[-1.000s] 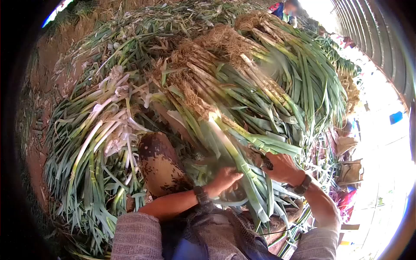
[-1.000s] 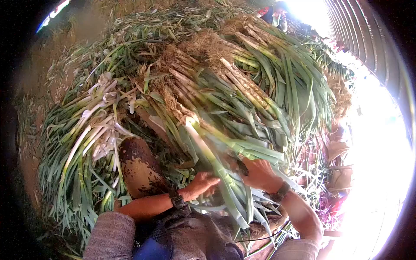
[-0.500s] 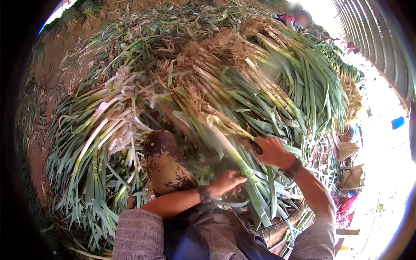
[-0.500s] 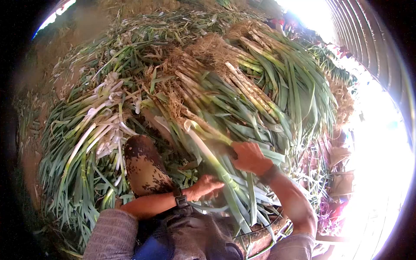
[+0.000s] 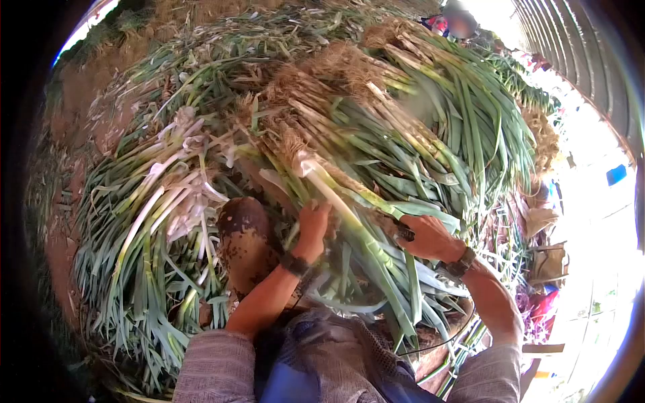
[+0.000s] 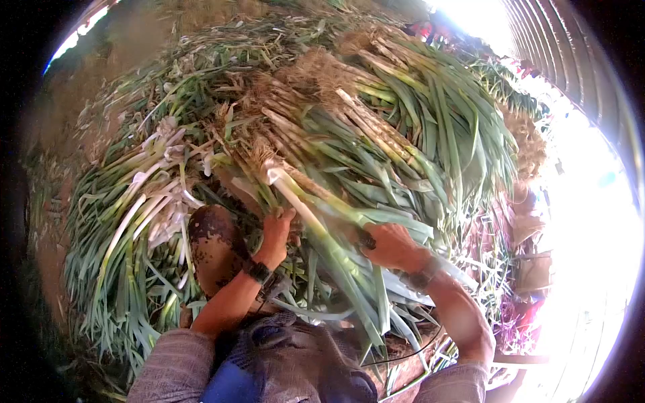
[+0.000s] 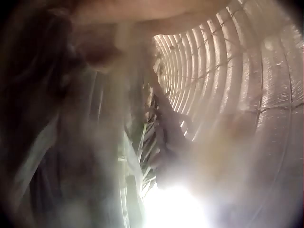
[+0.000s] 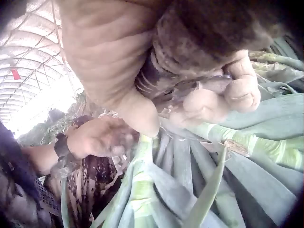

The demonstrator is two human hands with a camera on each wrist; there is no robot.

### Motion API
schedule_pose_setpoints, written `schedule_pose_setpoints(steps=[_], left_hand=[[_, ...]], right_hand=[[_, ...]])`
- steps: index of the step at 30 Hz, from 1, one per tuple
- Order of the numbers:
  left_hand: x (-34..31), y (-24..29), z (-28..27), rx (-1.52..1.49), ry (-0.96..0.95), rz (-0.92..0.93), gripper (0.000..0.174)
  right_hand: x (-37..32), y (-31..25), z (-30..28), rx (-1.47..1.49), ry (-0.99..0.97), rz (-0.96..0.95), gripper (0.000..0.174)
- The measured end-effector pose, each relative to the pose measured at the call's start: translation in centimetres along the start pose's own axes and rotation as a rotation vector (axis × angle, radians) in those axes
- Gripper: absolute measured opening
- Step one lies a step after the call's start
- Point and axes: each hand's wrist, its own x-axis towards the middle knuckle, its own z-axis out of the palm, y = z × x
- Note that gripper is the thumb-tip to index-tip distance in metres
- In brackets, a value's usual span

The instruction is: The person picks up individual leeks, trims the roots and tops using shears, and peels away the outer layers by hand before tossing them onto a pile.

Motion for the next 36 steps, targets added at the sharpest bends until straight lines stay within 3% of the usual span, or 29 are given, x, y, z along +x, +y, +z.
schedule_pose_setpoints(steps=[5, 7, 12, 17, 19, 24, 30, 33, 36], left_hand=[[3.1, 2.2, 0.8, 0.042, -0.01, 0.05, 0.016], [4.9, 3.2, 0.0, 0.005, -0.181, -0.085, 0.016], [4.9, 3.2, 0.7, -0.079, -0.312, 0.026, 0.019], [4.8, 1.1, 0.8, -0.03, -0.312, 0.121, 0.02], [4.3, 1.0, 1.1, -0.21, -0.311, 0.075, 0.022], [3.6, 0.0, 0.3, -0.029, -0.355, 0.061, 0.029], [1.7, -0.5, 0.4, -0.119, -0.337, 0.056, 0.025], [2.1, -1.3, -0.4, -0.144, -0.348, 0.032, 0.022], [1.7, -2.0, -0.2, -0.175, -0.376, 0.001, 0.021]], right_hand=[[0.2, -0.1, -1.0, 0.122, 0.043, -0.016, 0.034], [0.3, -0.3, -1.8, 0.143, 0.046, 0.002, 0.034], [0.6, 0.6, -2.1, 0.096, 0.169, 0.016, 0.03], [1.4, 0.4, -1.7, 0.005, 0.183, -0.054, 0.028], [2.4, 0.2, -2.2, -0.04, 0.127, 0.047, 0.029], [4.0, 0.0, -2.5, 0.0, 0.124, -0.138, 0.029], [4.8, -0.4, -2.4, -0.089, 0.155, -0.093, 0.024], [4.5, -0.7, -2.7, 0.0, 0.136, 0.032, 0.023], [3.8, -0.2, -2.7, -0.097, -0.027, -0.005, 0.02]])
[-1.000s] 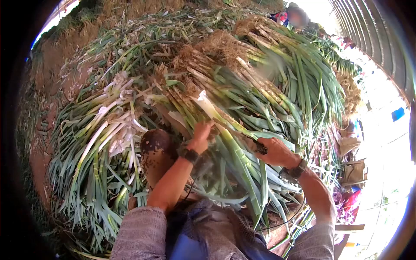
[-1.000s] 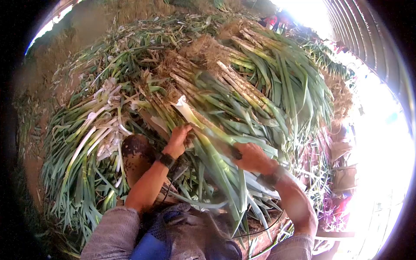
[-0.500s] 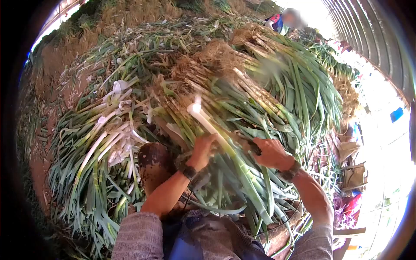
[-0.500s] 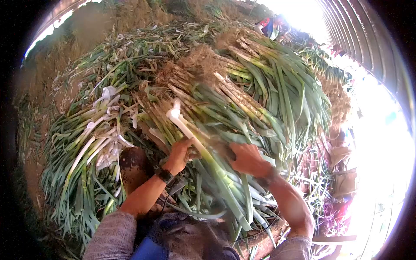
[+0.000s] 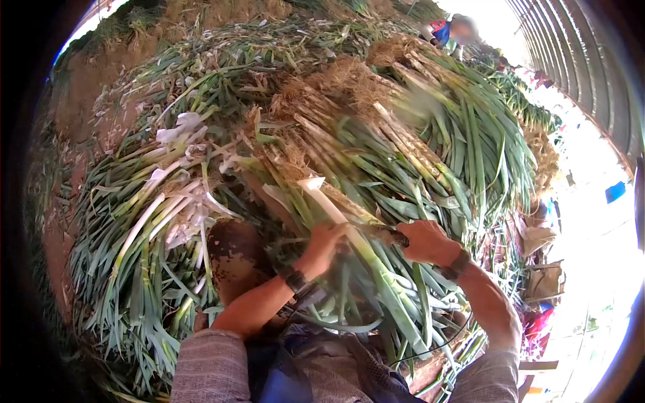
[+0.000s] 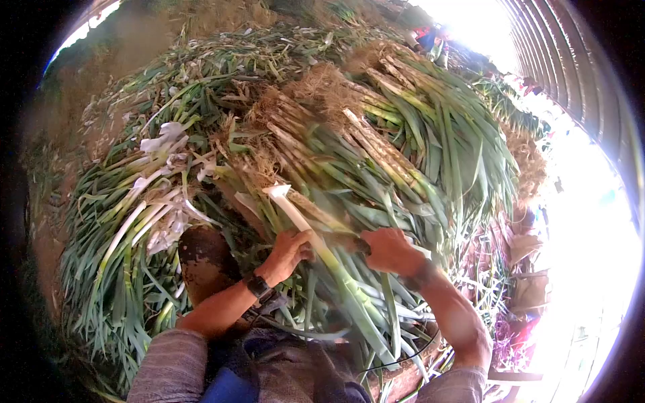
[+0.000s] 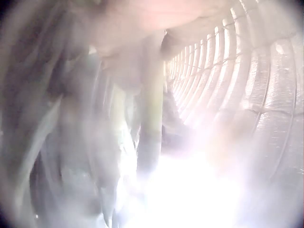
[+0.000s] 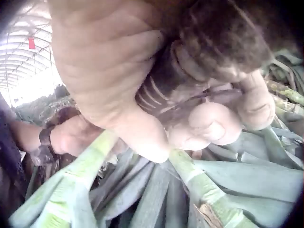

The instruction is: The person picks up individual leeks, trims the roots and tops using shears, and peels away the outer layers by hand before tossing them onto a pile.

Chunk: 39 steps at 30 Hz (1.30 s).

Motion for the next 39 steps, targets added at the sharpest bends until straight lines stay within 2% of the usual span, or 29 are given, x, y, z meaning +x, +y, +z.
schedule_pose_setpoints(steps=[2, 5, 7, 9, 11, 12, 13, 14, 15, 17, 19, 21, 24, 27, 29, 31, 33, 35, 37, 38, 39], left_hand=[[-0.8, 0.0, 1.1, -0.015, -0.013, -0.018, 0.022], [-1.8, -0.9, 1.9, 0.066, -0.058, 0.002, 0.023], [-1.7, -2.5, 1.3, 0.178, -0.027, -0.079, 0.022], [-2.1, -2.7, 1.1, 0.165, -0.052, -0.06, 0.017], [-1.7, -4.0, -0.6, 0.271, -0.139, -0.162, 0.02], [-2.2, -4.3, -0.9, 0.193, -0.135, -0.21, 0.018], [-2.2, -4.1, -1.0, 0.195, -0.128, -0.209, 0.018], [-2.1, -3.9, -1.1, 0.115, -0.158, -0.171, 0.016], [-1.9, -3.8, -1.0, 0.029, -0.19, -0.133, 0.014], [-1.9, -2.5, -0.2, -0.085, -0.176, -0.099, 0.013], [-2.2, -1.8, 0.2, -0.204, -0.143, -0.055, 0.011], [-2.3, -1.6, 0.6, -0.202, -0.156, -0.053, 0.019], [-1.8, -2.0, 0.4, -0.172, -0.182, -0.071, 0.018], [-1.5, -1.8, 0.5, -0.174, -0.164, -0.101, 0.016], [-1.6, -2.2, 0.2, -0.171, -0.132, -0.124, 0.016], [-1.2, -2.6, -0.2, -0.239, -0.219, -0.086, 0.02], [-0.9, -3.2, -0.9, -0.262, -0.2, -0.099, 0.02], [-1.1, -3.2, -0.9, -0.284, -0.183, -0.118, 0.02], [-1.0, -2.5, -0.9, -0.219, -0.139, 0.032, 0.023], [-1.2, -0.9, -0.1, -0.21, -0.139, 0.014, 0.023], [-1.4, 1.6, 1.1, -0.347, -0.126, 0.014, 0.023]], right_hand=[[0.3, -0.3, -0.3, 0.018, -0.08, -0.018, 0.017], [2.6, -1.3, -1.1, 0.079, -0.026, -0.073, 0.018], [4.6, -2.9, -2.9, 0.224, 0.139, -0.059, 0.021], [7.4, -0.6, -2.4, 0.261, 0.229, -0.063, 0.027], [9.3, 0.6, -3.2, 0.678, 0.53, 0.141, 0.035], [9.4, 1.2, -3.8, 0.675, 0.525, 0.131, 0.035], [9.0, 1.6, -4.8, 0.53, 0.413, 0.152, 0.03], [8.5, 1.4, -5.6, 0.384, 0.306, 0.174, 0.026], [7.5, 0.8, -5.7, 0.384, 0.305, 0.173, 0.026], [3.9, -0.8, -4.1, 0.05, 0.191, -0.046, 0.018], [1.2, -0.8, -1.7, 0.102, 0.114, -0.068, 0.018], [-0.4, -0.9, 0.0, 0.087, 0.093, -0.07, 0.028], [-1.1, 0.0, 1.3, 0.068, 0.1, -0.073, 0.025], [-0.8, -0.1, 0.5, 0.001, 0.08, -0.09, 0.019], [-0.6, -0.2, 0.4, 0.031, 0.252, -0.067, 0.017], [-0.4, -0.4, -0.4, -0.004, 0.201, -0.074, 0.018], [-0.7, -0.8, -0.9, 0.065, 0.125, -0.171, 0.019], [-0.5, -0.1, 0.0, 0.06, 0.177, -0.136, 0.019], [-0.7, 0.3, 0.5, 0.068, 0.233, -0.089, 0.018], [-1.0, 0.4, 0.5, 0.064, 0.143, -0.052, 0.017], [-1.6, 0.4, 0.6, 0.061, 0.047, -0.013, 0.017]])
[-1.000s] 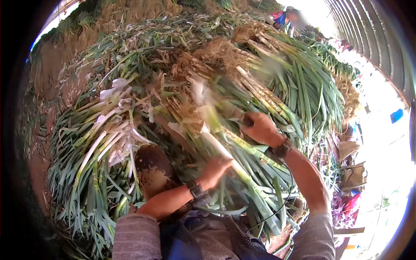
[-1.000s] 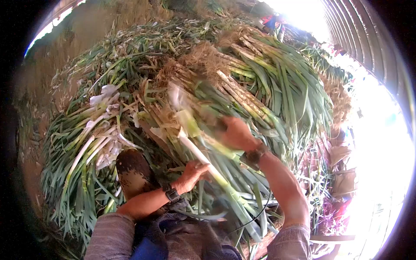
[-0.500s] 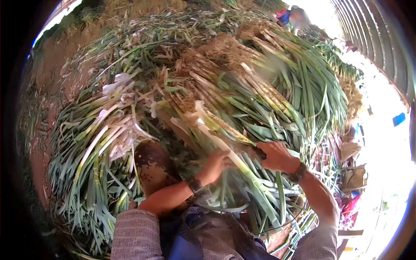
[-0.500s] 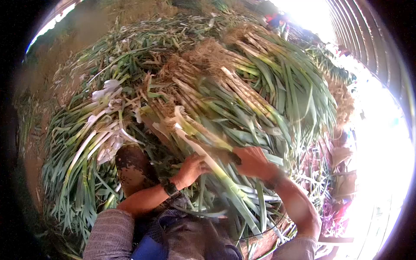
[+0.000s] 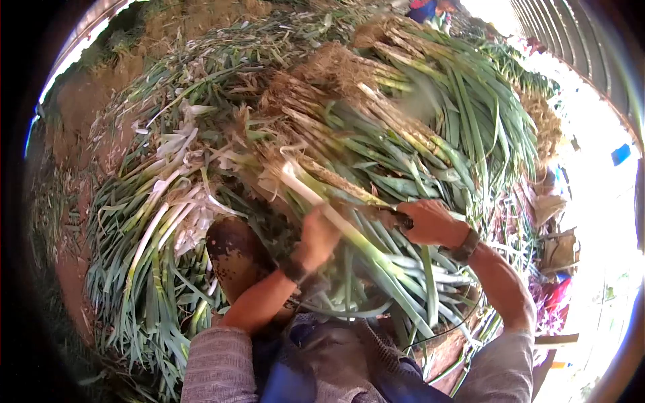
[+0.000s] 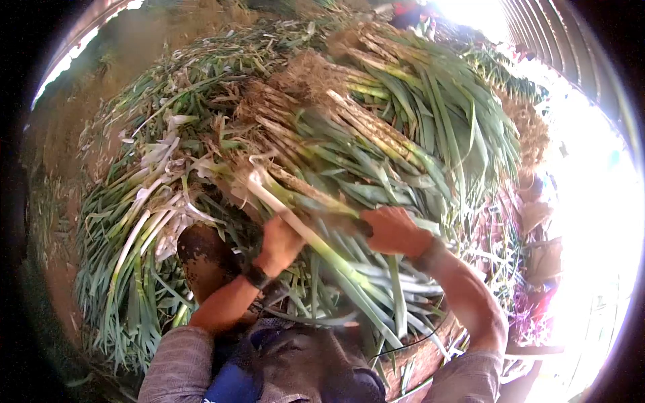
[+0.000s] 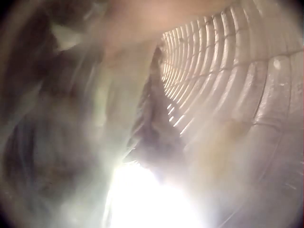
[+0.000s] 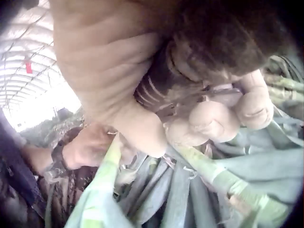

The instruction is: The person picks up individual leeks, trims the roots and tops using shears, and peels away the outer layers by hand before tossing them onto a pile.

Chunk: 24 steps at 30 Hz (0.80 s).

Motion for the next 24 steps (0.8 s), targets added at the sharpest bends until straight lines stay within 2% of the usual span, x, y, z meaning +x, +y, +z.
schedule_pose_setpoints(steps=[2, 3, 4, 6, 8, 9, 10, 12, 14, 15, 16, 20, 22, 24], left_hand=[[1.1, 2.4, 1.5, -0.191, 0.092, 0.037, 0.026], [2.2, 3.3, 0.4, -0.152, 0.017, 0.132, 0.026], [2.8, 4.7, 0.4, -0.148, 0.015, 0.13, 0.026], [3.6, 7.4, 0.9, -0.028, 0.07, 0.322, 0.028], [4.2, 9.4, 1.0, -0.005, 0.083, 0.359, 0.029], [3.8, 9.0, 1.1, 0.144, 0.183, 0.344, 0.03], [3.3, 7.0, 0.3, 0.186, 0.204, 0.32, 0.029], [2.8, 3.0, -2.7, 0.221, 0.279, 0.16, 0.03], [2.4, 1.9, -2.7, 0.198, 0.499, 0.157, 0.03], [2.0, 1.8, -3.1, 0.136, 0.466, 0.146, 0.029], [1.5, 3.0, -1.7, 0.102, 0.347, 0.189, 0.028], [1.7, 11.5, 1.6, 0.259, 0.377, 0.484, 0.027], [0.7, 16.7, 3.6, 0.292, 0.302, 0.536, 0.032], [-0.9, 22.5, 6.0, 0.401, 0.316, 0.749, 0.032]], right_hand=[[-1.3, 0.0, -0.4, 0.034, 0.039, -0.007, 0.017], [-1.9, 0.0, -0.6, 0.054, 0.006, 0.031, 0.016], [-2.4, 0.1, -0.9, 0.074, -0.025, 0.065, 0.016], [-3.8, 0.4, -0.9, 0.109, -0.023, 0.081, 0.015], [-5.0, 1.0, -0.4, 0.118, -0.005, 0.06, 0.027], [-5.8, 0.9, -0.2, 0.198, 0.033, 0.064, 0.029], [-6.3, 0.6, -0.1, 0.203, 0.04, 0.061, 0.029], [-6.8, 0.2, -0.2, 0.212, -0.003, 0.146, 0.031], [-6.8, 0.8, 0.5, 0.138, -0.003, 0.19, 0.026], [-6.7, 1.3, 1.0, 0.098, -0.003, 0.206, 0.024], [-6.8, 1.9, 1.5, 0.056, -0.008, 0.222, 0.022], [-6.7, 5.2, 3.2, 0.064, -0.025, 0.238, 0.023], [-7.2, 5.0, 2.8, 0.104, -0.01, 0.25, 0.019], [-7.5, 4.9, 2.7, 0.09, -0.016, 0.255, 0.026]])
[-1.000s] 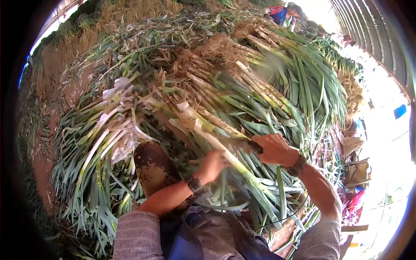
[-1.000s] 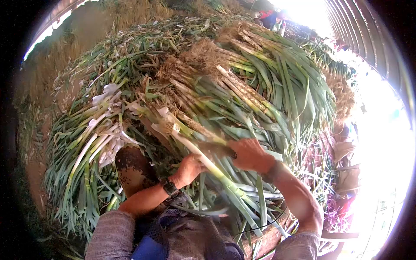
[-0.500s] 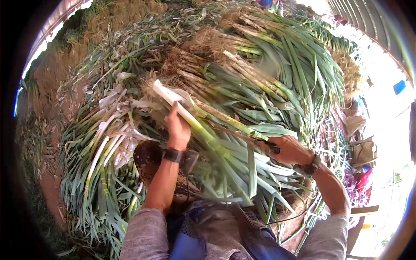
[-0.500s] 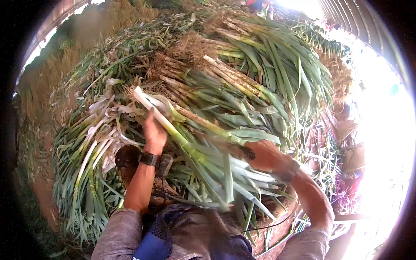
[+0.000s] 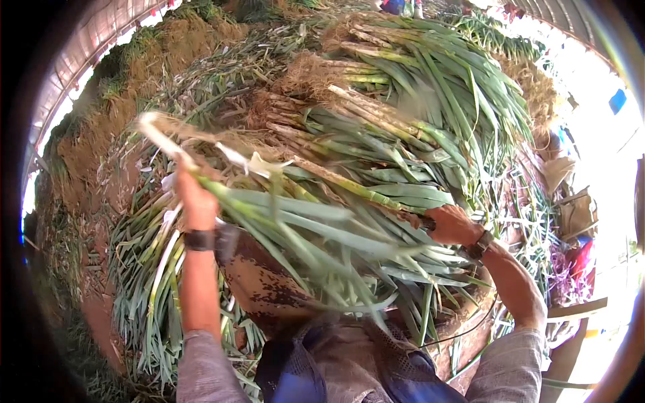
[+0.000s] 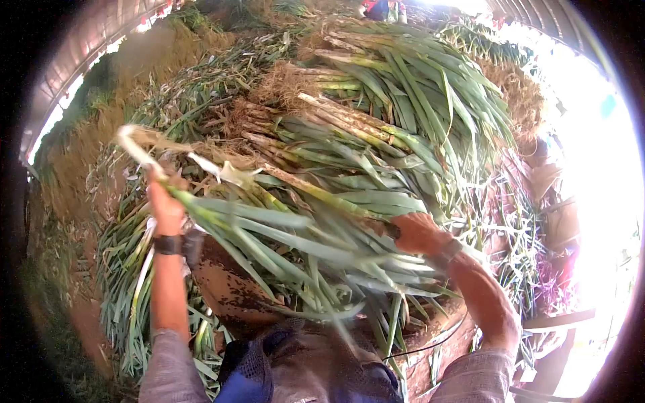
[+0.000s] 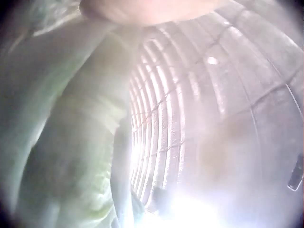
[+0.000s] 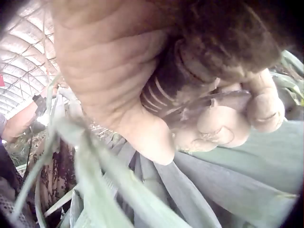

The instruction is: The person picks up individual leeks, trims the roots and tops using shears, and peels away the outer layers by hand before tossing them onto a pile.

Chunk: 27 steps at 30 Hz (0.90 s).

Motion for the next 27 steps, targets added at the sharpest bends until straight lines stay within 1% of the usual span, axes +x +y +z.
schedule_pose_setpoints(steps=[1, 2, 3, 4, 5, 6, 7, 8, 9, 10, 11, 12, 13, 14, 15, 16, 17, 18, 19, 20, 21, 22, 23, 24, 26, 27], left_hand=[[1.5, 3.4, -0.8, -0.003, -0.114, 0.076, 0.03], [3.4, 7.1, -1.9, 0.021, -0.104, 0.127, 0.03], [3.9, 10.7, -1.4, 0.093, -0.083, 0.188, 0.028], [4.1, 14.4, -0.8, 0.189, -0.039, 0.271, 0.027], [4.1, 17.8, 1.0, 0.391, 0.241, 0.412, 0.027], [4.1, 22.0, 0.5, 0.526, 0.052, 0.45, 0.03], [3.6, 24.7, 1.2, 0.719, 0.141, 0.549, 0.034], [4.9, 27.6, 0.5, 0.84, 0.318, 0.633, 0.035], [6.0, 31.6, -1.5, 1.025, 0.271, 0.6, 0.038], [7.4, 35.2, -3.8, 1.207, 0.215, 0.562, 0.042], [9.7, 38.0, -7.2, 1.215, 0.221, 0.561, 0.042], [11.9, 40.4, -10.9, 1.756, 0.279, 0.513, 0.043], [12.4, 40.9, -12.8, 2.294, 0.335, 0.425, 0.045], [10.8, 38.3, -14.8, 2.312, 0.343, 0.506, 0.044], [9.5, 34.5, -17.4, 2.327, 0.348, 0.592, 0.043], [10.3, 31.8, -20.2, 2.174, 0.249, 0.546, 0.038], [8.1, 26.9, -19.0, 1.899, 0.122, 0.525, 0.035], [7.5, 22.2, -17.9, 1.815, 0.045, 0.309, 0.032], [6.4, 16.9, -16.6, 1.695, -0.077, 0.244, 0.029], [3.7, 11.6, -12.7, 1.385, -0.209, 0.044, 0.032], [1.9, 7.0, -9.8, 1.211, -0.251, -0.089, 0.038], [0.6, 3.2, -6.9, 1.15, -0.329, -0.198, 0.044], [0.1, -0.9, -5.4, 1.06, -0.329, -0.26, 0.038], [0.3, -4.1, -4.5, 1.003, -0.44, -0.372, 0.031], [-0.4, -10.1, -2.9, 0.905, -0.426, -0.497, 0.027], [-1.0, -12.1, -2.2, 0.878, -0.353, -0.499, 0.026]], right_hand=[[-0.1, 0.3, 0.0, 0.006, -0.017, -0.009, 0.025], [-0.2, 0.3, 0.0, 0.014, -0.014, -0.01, 0.025], [-0.4, 0.2, -0.2, 0.054, -0.032, 0.006, 0.024], [-0.5, 0.3, -0.1, 0.093, -0.054, 0.02, 0.023], [-0.2, 1.1, 0.6, 0.071, -0.03, 0.007, 0.021], [-0.3, 0.9, 0.5, 0.074, -0.038, 0.0, 0.021], [-0.5, 0.6, -0.1, 0.077, 0.007, 0.019, 0.023], [-0.7, 0.3, -0.6, 0.077, 0.05, 0.036, 0.026], [-0.8, 0.2, -0.9, 0.104, 0.07, 0.052, 0.027], [-1.0, 0.6, -0.9, 0.105, 0.088, 0.046, 0.025], [-1.2, 0.9, -1.1, 0.074, 0.053, 0.044, 0.023], [-1.3, 1.0, -1.3, 0.042, 0.019, 0.039, 0.021], [-1.4, 1.1, -0.9, 0.043, 0.015, 0.027, 0.021], [-1.8, 1.0, -0.5, 0.03, -0.008, -0.005, 0.019], [-1.9, 0.9, -0.2, 0.017, -0.027, -0.035, 0.018], [-1.6, 0.4, -0.2, 0.017, -0.025, -0.045, 0.018], [-1.3, -0.6, -0.1, 0.023, -0.034, -0.06, 0.02], [-1.1, -1.4, 0.0, 0.029, -0.042, -0.07, 0.022], [-0.5, -1.7, 0.5, 0.026, -0.042, -0.069, 0.022], [0.6, -1.7, 1.3, 0.003, -0.019, -0.079, 0.022], [1.3, -2.0, 1.5, -0.023, 0.004, -0.089, 0.023], [1.7, -2.8, 1.4, -0.035, 0.004, -0.092, 0.023], [2.1, -3.8, 1.2, -0.037, 0.004, -0.108, 0.023], [2.6, -4.6, 1.1, -0.038, 0.002, -0.124, 0.023], [3.8, -5.5, 1.9, -0.036, 0.002, -0.143, 0.024], [4.5, -5.8, 2.6, -0.036, 0.023, -0.158, 0.023]])
